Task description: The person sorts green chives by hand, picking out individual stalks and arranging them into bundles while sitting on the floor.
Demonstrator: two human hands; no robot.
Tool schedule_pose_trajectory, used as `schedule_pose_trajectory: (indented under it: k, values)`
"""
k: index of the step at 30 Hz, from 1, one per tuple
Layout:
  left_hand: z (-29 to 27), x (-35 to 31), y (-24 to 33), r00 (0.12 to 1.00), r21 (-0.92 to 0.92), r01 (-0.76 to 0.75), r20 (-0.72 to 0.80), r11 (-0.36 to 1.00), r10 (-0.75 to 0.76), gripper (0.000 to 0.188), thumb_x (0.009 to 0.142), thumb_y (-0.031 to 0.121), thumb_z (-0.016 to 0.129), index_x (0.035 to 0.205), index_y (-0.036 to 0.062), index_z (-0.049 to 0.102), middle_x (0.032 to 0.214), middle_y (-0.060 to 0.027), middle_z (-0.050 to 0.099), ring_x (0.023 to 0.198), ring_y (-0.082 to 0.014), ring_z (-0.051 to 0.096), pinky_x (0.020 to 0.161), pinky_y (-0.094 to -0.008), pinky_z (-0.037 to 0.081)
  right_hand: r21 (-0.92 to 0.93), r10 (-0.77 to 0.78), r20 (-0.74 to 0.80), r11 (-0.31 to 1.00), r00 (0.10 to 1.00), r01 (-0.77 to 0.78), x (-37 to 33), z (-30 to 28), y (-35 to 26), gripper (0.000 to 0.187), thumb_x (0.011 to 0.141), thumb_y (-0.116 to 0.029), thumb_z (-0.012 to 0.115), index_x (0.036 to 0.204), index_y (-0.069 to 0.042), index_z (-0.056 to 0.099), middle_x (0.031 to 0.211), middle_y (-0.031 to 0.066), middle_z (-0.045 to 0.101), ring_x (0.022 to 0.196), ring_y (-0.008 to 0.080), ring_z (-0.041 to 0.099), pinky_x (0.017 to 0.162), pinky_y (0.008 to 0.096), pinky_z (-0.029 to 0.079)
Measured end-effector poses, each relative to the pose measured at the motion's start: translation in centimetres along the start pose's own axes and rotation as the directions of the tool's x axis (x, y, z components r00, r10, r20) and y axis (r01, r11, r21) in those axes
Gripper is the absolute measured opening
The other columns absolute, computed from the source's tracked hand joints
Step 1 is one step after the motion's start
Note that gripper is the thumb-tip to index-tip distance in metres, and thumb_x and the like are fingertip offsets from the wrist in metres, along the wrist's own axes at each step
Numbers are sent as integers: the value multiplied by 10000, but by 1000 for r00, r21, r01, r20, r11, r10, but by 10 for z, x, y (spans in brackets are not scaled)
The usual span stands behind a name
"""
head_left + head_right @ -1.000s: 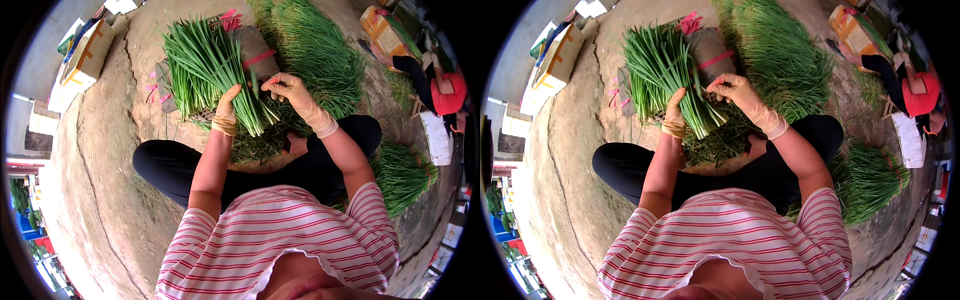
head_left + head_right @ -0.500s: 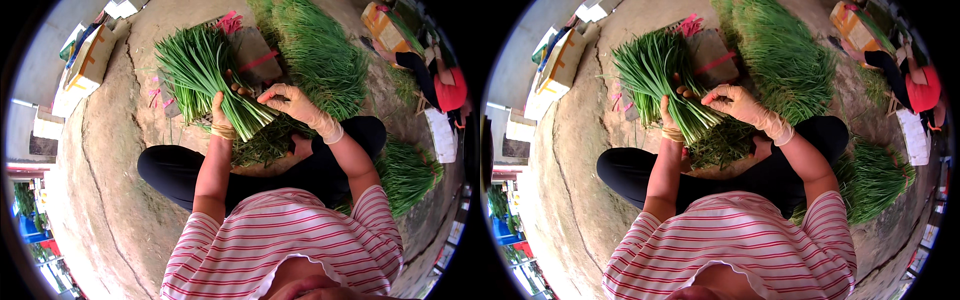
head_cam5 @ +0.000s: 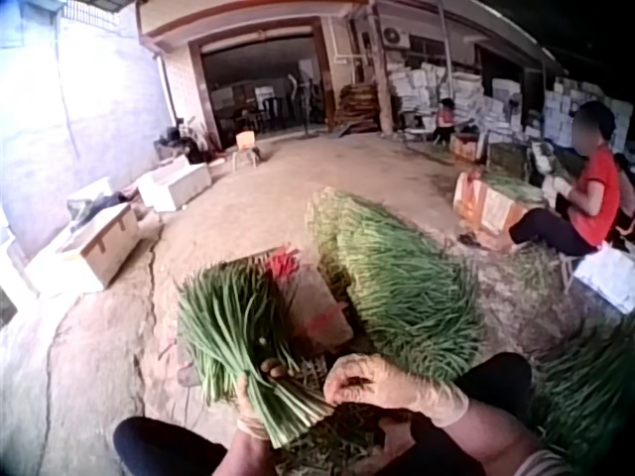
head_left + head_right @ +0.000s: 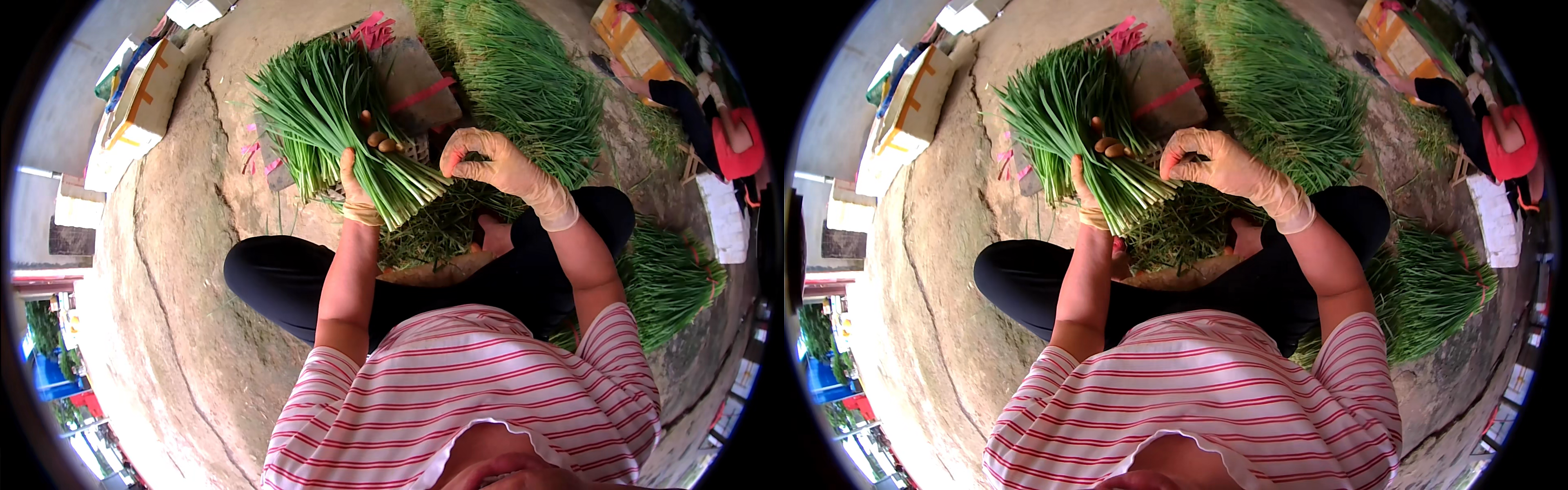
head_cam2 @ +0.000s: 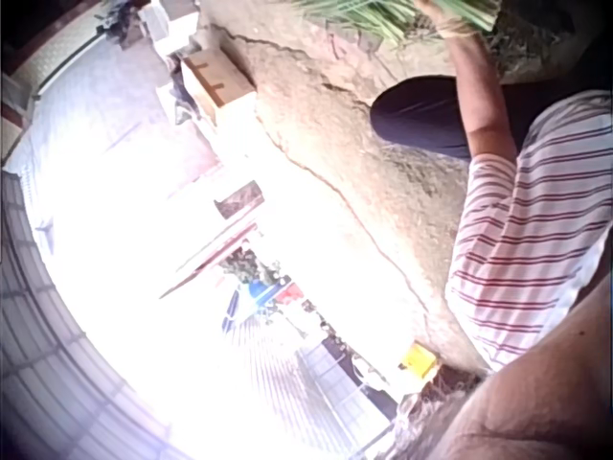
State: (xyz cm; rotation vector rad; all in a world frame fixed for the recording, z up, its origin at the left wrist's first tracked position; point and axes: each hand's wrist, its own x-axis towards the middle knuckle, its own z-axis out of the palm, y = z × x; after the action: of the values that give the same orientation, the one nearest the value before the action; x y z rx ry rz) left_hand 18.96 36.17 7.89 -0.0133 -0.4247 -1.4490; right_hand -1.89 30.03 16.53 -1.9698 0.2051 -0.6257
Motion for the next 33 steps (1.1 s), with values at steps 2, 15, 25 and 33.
schedule_pose_trajectory:
  k: [2,15,25,33]
  values:
    - [-1,1,1,1000,15,-12,16,1000,12,637,794,354,593,1335,142,334,920,19,470,875,-122,476,930,-348,351,-201,-20,-64,980,998,6,0,3,0,113,757,-128,661,842,-70,615,863,10,588,870,172,530,827,316,405]
    - [3,3,1,990,-127,21,141,992,-3,657,779,369,608,1335,147,338,885,15,470,856,-135,480,914,-348,370,394,104,8,914,995,-98,-2,7,6,98,839,-127,571,808,-44,529,834,30,536,817,159,512,776,285,409]
    - [15,0,-1,996,37,79,35,996,-80,669,723,313,667,1299,133,378,876,-2,490,836,-160,501,859,-340,403,-869,-405,-163,491,900,64,12,24,3,128,772,-98,583,883,-97,520,979,28,526,954,219,506,887,390,391]
    - [13,0,-9,992,-13,117,54,993,-116,712,707,339,667,1314,141,353,860,4,470,823,-156,488,843,-365,414,-908,-489,-358,380,795,-176,17,-32,6,185,809,-259,600,862,-83,577,879,22,572,878,244,534,894,406,374]
